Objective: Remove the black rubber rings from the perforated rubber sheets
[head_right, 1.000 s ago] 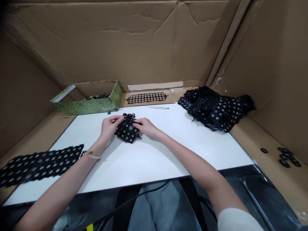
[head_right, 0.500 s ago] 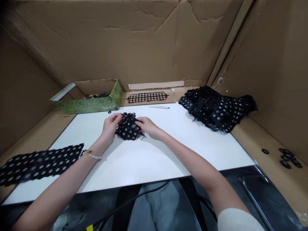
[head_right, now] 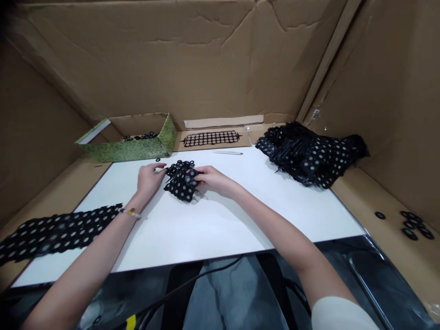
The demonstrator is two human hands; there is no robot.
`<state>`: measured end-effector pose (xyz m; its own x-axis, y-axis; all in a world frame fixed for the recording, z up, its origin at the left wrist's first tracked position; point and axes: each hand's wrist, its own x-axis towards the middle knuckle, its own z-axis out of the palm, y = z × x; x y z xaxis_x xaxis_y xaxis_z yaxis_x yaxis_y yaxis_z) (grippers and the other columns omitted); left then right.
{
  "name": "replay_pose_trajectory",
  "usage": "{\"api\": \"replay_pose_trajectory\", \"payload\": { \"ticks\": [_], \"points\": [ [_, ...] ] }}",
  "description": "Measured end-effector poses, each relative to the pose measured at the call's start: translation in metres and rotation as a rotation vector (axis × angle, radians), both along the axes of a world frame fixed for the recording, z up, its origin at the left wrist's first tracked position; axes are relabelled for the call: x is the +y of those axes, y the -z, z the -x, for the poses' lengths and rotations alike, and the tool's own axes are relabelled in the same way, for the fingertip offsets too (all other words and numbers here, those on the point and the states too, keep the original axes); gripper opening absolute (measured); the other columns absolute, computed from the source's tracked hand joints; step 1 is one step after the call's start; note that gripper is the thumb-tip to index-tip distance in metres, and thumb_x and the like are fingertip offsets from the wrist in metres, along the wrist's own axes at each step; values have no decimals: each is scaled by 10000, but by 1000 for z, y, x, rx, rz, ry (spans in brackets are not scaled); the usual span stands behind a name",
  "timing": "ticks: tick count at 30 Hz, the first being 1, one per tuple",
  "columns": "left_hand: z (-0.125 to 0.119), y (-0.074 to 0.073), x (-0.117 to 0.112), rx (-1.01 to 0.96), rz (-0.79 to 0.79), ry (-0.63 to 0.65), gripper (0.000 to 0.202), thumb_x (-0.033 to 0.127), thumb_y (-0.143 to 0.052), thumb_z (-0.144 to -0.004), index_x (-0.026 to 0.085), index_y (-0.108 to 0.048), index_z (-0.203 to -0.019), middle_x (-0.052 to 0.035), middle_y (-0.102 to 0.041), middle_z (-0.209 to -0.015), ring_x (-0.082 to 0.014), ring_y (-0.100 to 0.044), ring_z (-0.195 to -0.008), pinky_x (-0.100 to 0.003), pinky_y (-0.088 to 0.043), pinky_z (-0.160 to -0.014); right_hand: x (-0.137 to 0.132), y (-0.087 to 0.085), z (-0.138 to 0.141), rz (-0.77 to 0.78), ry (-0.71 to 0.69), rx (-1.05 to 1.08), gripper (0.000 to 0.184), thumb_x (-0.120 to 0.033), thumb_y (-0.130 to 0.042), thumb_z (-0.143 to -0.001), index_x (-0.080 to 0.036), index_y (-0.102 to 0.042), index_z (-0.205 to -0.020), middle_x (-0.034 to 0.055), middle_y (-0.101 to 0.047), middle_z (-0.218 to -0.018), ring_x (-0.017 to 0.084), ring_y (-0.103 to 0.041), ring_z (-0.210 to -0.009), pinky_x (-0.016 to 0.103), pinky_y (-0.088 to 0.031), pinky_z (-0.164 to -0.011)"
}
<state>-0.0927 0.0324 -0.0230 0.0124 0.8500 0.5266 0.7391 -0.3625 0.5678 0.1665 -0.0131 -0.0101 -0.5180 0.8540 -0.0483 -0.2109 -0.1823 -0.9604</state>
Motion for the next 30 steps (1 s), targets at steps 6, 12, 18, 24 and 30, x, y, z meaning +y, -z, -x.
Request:
{"api": "replay_pose_trajectory", "payload": {
  "ticks": [6, 12, 18, 24, 30],
  "points": [
    [-49, -33, -43, 36, -94, 220, 240, 422, -639, -851, 218, -745, -919, -72, -750, -964, -245, -640, -937, -385, -480, -884, -2, 5, 7, -71, 91, -17, 176, -291, -719, -726, -150, -618, -763, -12, -611, -684, 107, -551, -638, 231, -465, -632],
    [-62, -34, -56, 97, -65, 409, 287, 475, -695, -818, 199, -741, -884, -94, -752, -935, -250, -663, -889, -393, -500, -849, -6, 5, 3, -207, 20, -38, 252, -373, -701, -778, -149, -718, -892, 13, -675, -810, 110, -564, -700, 234, -473, -679],
    [-55, -35, -54, 214, -89, 436, 285, 434, -622, -885, 198, -747, -985, -105, -743, -1023, -259, -637, -955, -414, -491, -885, -4, 8, 3, -270, 37, -55, 220, -324, -663, -783, -150, -744, -889, 16, -702, -816, 110, -578, -698, 240, -485, -701],
    [-62, -31, -57, 167, -15, 416, 327, 372, -471, -956, 208, -754, -951, -88, -753, -1006, -258, -612, -966, -422, -474, -900, 1, 9, 11, -223, 126, -111, 148, -290, -681, -749, -148, -700, -785, 2, -680, -716, 120, -615, -640, 241, -502, -653],
    [-64, -16, -42, -244, 111, 210, 305, 380, -507, -905, 214, -757, -851, -58, -765, -928, -256, -639, -932, -410, -477, -907, 5, 1, 13, -178, 123, -145, 84, -237, -677, -759, -155, -659, -758, -1, -665, -709, 117, -619, -615, 239, -506, -630]
  ]
}}
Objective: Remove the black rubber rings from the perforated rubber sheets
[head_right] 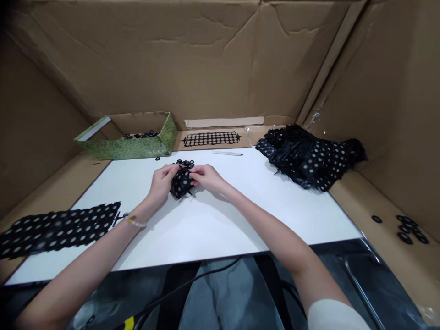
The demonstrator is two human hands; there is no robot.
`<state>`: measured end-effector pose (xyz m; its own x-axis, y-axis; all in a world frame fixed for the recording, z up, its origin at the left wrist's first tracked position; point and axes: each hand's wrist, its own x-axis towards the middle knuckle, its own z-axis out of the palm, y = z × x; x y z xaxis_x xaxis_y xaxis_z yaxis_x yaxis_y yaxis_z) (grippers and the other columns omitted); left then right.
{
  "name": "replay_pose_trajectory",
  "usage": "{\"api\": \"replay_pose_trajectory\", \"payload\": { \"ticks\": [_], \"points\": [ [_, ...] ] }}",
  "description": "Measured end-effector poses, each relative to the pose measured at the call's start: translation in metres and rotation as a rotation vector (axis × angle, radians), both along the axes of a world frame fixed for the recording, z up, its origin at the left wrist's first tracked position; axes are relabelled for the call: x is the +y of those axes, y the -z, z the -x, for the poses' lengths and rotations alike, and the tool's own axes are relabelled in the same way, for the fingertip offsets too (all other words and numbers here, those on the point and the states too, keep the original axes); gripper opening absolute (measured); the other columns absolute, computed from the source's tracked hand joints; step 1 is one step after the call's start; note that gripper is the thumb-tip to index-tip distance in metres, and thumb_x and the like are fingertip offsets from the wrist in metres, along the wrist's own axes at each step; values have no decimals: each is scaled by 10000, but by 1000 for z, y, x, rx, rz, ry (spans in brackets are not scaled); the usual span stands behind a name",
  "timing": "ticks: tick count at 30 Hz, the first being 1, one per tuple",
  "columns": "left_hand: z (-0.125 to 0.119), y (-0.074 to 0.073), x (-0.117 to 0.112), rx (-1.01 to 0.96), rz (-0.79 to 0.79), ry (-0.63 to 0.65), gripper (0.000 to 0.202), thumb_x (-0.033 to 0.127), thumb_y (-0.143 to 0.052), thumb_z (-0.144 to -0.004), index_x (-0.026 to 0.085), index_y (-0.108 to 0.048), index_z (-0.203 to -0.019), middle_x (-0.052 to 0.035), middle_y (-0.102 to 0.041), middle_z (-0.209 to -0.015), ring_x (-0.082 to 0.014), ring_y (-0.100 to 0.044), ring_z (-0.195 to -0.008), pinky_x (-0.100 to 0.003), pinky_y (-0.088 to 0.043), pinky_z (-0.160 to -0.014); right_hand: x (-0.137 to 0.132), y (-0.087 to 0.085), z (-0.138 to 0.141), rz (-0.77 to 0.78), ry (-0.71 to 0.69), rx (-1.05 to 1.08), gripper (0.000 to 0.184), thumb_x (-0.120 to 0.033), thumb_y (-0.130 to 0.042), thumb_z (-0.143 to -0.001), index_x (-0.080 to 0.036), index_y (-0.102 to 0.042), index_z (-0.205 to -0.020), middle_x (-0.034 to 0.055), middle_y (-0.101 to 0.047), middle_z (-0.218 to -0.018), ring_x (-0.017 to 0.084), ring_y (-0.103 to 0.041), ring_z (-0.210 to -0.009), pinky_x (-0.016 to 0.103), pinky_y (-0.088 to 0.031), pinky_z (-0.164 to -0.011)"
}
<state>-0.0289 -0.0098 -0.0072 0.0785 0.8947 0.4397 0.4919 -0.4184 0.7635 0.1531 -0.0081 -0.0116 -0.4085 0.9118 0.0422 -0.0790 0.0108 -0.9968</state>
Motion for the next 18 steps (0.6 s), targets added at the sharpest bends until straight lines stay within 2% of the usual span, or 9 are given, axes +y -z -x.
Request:
{"api": "replay_pose_trajectory", "payload": {
  "ticks": [3, 6, 10, 13, 18],
  "points": [
    [1, 4, 5, -56, 30, 21, 313, 395, -515, -891, 202, -761, -867, -60, -766, -949, -253, -653, -952, -399, -474, -929, 2, -2, -1, 13, 16, -27, 58, -204, -654, -762, -157, -639, -731, -4, -653, -695, 118, -615, -597, 240, -498, -619],
    [1, 3, 5, -47, 27, 95, 318, 390, -506, -899, 195, -755, -864, -64, -764, -940, -239, -670, -900, -380, -498, -877, 3, -3, -6, 19, -9, -47, 43, -174, -612, -748, -152, -641, -724, -13, -633, -648, 109, -589, -567, 236, -486, -614],
    [2, -1, 0, 147, -127, 176, 293, 371, -516, -918, 214, -756, -858, -69, -766, -929, -235, -660, -902, -404, -491, -902, 0, 1, -9, -43, -3, -80, 79, -170, -572, -707, -151, -648, -721, -24, -612, -632, 99, -547, -572, 220, -457, -603],
    [4, -1, -3, 240, -225, 197, 247, 375, -566, -908, 220, -759, -900, -78, -766, -955, -235, -659, -916, -422, -496, -898, -6, 5, -6, -91, 50, -70, 98, -245, -581, -717, -161, -630, -725, -31, -588, -656, 103, -522, -609, 220, -437, -597],
    [3, -3, -7, 262, -279, 182, 198, 364, -621, -887, 218, -754, -884, -85, -765, -941, -240, -669, -909, -429, -515, -873, -10, 8, 0, -142, 142, -84, 280, -441, -652, -746, -164, -625, -712, -16, -586, -672, 119, -508, -660, 230, -411, -614]
  ]
}}
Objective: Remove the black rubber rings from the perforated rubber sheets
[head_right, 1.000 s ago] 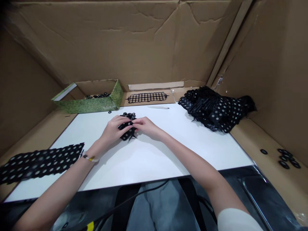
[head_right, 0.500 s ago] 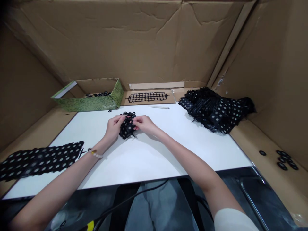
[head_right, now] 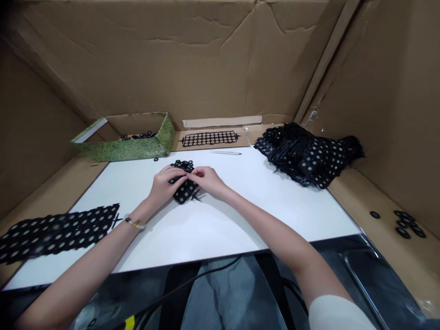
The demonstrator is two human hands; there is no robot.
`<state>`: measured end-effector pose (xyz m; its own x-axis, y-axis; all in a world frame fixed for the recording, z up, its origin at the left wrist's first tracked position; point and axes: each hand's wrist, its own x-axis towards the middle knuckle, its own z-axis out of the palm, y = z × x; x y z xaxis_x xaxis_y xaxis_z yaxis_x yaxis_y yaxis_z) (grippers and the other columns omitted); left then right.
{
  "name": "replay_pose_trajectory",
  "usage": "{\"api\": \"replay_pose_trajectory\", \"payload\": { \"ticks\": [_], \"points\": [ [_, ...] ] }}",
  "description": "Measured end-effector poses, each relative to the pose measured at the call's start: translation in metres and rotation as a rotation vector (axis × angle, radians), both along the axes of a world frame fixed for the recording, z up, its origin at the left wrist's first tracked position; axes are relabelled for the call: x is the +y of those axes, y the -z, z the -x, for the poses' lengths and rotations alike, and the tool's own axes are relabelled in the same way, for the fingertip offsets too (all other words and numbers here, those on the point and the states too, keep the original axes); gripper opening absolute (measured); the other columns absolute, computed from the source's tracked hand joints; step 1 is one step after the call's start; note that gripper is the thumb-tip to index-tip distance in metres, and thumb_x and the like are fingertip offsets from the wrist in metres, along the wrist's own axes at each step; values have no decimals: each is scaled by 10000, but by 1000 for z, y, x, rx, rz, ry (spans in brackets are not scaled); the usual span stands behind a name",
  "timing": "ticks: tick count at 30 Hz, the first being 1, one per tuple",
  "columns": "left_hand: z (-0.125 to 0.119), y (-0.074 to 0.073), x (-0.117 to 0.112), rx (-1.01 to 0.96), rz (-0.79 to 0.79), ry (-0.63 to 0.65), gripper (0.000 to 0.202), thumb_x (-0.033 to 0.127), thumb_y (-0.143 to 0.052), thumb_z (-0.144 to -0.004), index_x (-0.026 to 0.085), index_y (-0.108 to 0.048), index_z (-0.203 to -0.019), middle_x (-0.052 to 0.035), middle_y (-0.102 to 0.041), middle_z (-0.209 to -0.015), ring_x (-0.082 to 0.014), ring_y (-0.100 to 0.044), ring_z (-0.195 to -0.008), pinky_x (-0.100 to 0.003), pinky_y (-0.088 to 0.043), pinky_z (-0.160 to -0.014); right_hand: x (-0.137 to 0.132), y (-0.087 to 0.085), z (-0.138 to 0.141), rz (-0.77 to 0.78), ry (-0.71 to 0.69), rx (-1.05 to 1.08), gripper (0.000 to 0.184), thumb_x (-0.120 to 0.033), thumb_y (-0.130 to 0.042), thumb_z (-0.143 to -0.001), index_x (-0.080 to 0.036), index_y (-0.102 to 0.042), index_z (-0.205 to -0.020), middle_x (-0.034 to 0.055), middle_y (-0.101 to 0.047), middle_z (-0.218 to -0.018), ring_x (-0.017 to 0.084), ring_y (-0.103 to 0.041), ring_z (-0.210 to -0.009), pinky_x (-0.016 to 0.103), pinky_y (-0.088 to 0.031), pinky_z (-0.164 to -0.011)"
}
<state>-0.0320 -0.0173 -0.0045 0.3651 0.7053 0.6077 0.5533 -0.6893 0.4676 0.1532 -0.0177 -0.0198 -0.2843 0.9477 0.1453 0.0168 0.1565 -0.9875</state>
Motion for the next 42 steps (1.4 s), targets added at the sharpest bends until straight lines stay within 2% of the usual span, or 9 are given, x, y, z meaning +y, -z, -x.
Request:
{"api": "replay_pose_trajectory", "payload": {
  "ticks": [6, 14, 20, 24, 27, 33, 38, 42],
  "points": [
    [-2, -2, -3, -20, -44, -8, 187, 344, -620, -898, 212, -750, -873, -77, -770, -938, -228, -686, -877, -393, -529, -839, 5, 3, -2, 31, -4, 65, 275, -435, -669, -743, -163, -686, -781, 25, -674, -769, 150, -572, -738, 263, -451, -698],
    [-3, -2, -7, -23, -87, 4, 191, 332, -599, -917, 209, -729, -851, -76, -764, -917, -217, -682, -850, -390, -528, -817, 2, -3, -3, 43, -21, 100, 232, -384, -686, -716, -155, -716, -721, 42, -713, -778, 167, -599, -784, 290, -442, -788],
    [-5, -1, -10, 13, -137, 42, 169, 295, -603, -918, 203, -718, -837, -74, -759, -893, -204, -672, -813, -375, -522, -789, -1, -2, 0, 123, 4, 106, 154, -296, -636, -677, -152, -685, -652, 12, -676, -681, 138, -550, -700, 256, -400, -712],
    [-7, -4, -11, -54, -156, 61, 146, 272, -622, -902, 202, -723, -824, -65, -761, -876, -198, -662, -798, -365, -519, -771, -3, -1, 6, 189, 7, 148, 138, -280, -598, -674, -158, -632, -618, -29, -599, -604, 106, -482, -619, 228, -349, -628],
    [-7, -8, -11, -151, -79, -22, 138, 296, -651, -873, 212, -740, -810, -50, -759, -836, -205, -652, -812, -367, -515, -783, -2, -4, 8, 212, 9, 216, 154, -311, -628, -683, -162, -627, -646, -36, -592, -620, 102, -487, -621, 224, -356, -621],
    [-7, -8, -6, -342, 197, -154, 181, 386, -718, -779, 217, -779, -803, -46, -747, -809, -199, -627, -764, -343, -495, -734, -2, -8, 7, 186, 48, 210, 208, -335, -682, -702, -166, -672, -821, 12, -679, -795, 148, -591, -749, 269, -452, -698],
    [-10, -6, -7, -422, 345, -126, 211, 408, -751, -728, 207, -787, -781, -48, -739, -782, -198, -632, -735, -330, -479, -704, -5, 1, 8, -62, 56, 53, 237, -338, -716, -707, -168, -671, -866, 14, -689, -864, 156, -606, -828, 296, -446, -824],
    [-10, -8, -9, -342, 301, -127, 187, 384, -757, -726, 217, -796, -799, -43, -725, -767, -194, -613, -710, -340, -484, -711, -6, 4, 7, -148, 106, -19, 179, -318, -639, -760, -167, -667, -854, 8, -682, -837, 160, -601, -816, 281, -438, -786]
  ]
}}
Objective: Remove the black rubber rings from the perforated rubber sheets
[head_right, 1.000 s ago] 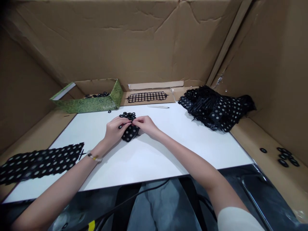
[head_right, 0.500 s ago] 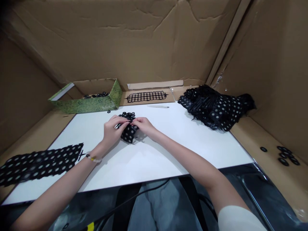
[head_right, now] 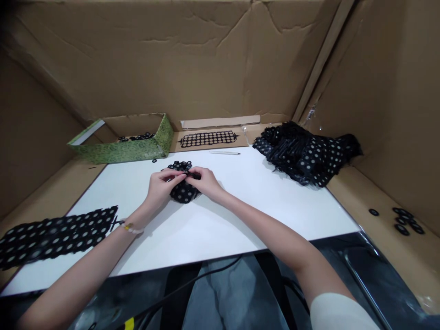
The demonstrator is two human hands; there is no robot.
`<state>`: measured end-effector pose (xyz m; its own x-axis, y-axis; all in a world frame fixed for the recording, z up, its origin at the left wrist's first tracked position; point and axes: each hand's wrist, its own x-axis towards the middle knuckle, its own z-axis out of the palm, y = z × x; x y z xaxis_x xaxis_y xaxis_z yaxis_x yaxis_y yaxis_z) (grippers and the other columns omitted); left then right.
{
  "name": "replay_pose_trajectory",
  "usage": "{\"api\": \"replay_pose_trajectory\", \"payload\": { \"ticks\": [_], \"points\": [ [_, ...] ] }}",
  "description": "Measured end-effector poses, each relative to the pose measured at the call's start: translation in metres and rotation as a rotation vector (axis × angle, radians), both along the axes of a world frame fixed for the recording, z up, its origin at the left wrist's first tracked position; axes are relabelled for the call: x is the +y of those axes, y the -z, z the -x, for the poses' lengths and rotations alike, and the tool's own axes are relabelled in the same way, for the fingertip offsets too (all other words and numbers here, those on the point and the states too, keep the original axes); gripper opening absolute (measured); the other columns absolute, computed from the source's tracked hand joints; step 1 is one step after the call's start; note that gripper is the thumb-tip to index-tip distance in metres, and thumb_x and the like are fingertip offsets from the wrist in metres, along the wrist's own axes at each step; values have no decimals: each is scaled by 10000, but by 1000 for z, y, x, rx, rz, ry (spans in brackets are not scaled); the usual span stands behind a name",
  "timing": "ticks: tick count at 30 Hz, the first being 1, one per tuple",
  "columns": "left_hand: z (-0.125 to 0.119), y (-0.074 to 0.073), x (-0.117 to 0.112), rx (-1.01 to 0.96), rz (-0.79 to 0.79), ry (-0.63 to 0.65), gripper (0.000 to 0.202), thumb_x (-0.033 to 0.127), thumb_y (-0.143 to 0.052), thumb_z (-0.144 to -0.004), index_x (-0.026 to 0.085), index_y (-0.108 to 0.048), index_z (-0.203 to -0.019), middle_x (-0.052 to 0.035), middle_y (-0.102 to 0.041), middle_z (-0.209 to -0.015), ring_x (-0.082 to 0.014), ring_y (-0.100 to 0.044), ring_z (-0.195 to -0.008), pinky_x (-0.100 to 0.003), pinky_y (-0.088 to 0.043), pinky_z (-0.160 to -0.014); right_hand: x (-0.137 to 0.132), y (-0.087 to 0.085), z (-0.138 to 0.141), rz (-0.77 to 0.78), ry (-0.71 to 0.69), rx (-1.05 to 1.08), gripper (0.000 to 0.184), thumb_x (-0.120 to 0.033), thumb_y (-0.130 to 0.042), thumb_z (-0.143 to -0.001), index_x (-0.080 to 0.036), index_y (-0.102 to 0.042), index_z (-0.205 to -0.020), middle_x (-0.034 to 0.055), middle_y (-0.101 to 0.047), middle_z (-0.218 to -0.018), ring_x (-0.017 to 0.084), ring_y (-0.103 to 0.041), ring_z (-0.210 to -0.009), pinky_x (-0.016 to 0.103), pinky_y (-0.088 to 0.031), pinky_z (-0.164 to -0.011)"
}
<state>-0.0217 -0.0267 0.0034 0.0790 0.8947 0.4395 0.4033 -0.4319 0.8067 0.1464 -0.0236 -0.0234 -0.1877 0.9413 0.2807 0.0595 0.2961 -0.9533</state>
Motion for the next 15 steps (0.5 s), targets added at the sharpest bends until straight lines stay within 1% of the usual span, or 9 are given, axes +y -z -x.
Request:
{"api": "replay_pose_trajectory", "payload": {
  "ticks": [4, 6, 8, 10, 12, 13, 15],
  "points": [
    [1, -4, -2, 160, -106, 6, 149, 337, -723, -768, 234, -800, -842, -49, -726, -808, -202, -614, -744, -355, -499, -750, -4, -5, -1, -65, 78, -139, 111, -251, -587, -765, -172, -655, -803, -9, -663, -757, 145, -581, -729, 262, -419, -712],
    [1, -5, -2, 214, -131, 24, 147, 319, -696, -788, 236, -801, -848, -54, -730, -809, -208, -618, -768, -357, -498, -760, -4, -5, -2, -91, 103, -214, 89, -218, -572, -757, -176, -648, -777, -13, -660, -738, 141, -577, -707, 259, -411, -696],
    [2, -6, -1, 234, -110, 39, 151, 314, -688, -785, 232, -802, -840, -55, -730, -797, -209, -617, -758, -350, -492, -735, 0, -2, -3, -80, 121, -257, 86, -196, -567, -747, -180, -648, -770, -12, -664, -734, 143, -580, -704, 259, -411, -692],
    [4, -7, 2, 222, -52, 35, 161, 328, -695, -769, 223, -800, -831, -55, -730, -786, -204, -613, -723, -338, -482, -692, 7, 5, -6, -27, 147, -260, 82, -186, -574, -735, -179, -650, -762, -10, -666, -728, 145, -580, -703, 263, -416, -698],
    [10, -9, 7, 189, -1, -5, 185, 350, -702, -757, 211, -798, -832, -51, -735, -782, -199, -608, -692, -331, -471, -666, 16, 12, -10, 54, 162, -205, 68, -185, -590, -722, -172, -652, -745, -8, -663, -722, 143, -581, -703, 263, -422, -709],
    [14, -11, 11, 169, 5, -50, 198, 360, -700, -758, 206, -796, -839, -51, -740, -791, -198, -608, -690, -330, -468, -664, 20, 15, -13, 93, 148, -152, 65, -189, -601, -718, -168, -657, -745, -7, -664, -727, 140, -582, -708, 259, -425, -712],
    [24, -12, 19, 152, -39, -179, 207, 367, -688, -771, 205, -793, -848, -54, -753, -834, -209, -616, -733, -333, -468, -684, 26, 17, -19, 168, 69, -29, 94, -210, -629, -717, -162, -678, -782, -5, -666, -748, 131, -580, -708, 245, -427, -694]
  ]
}}
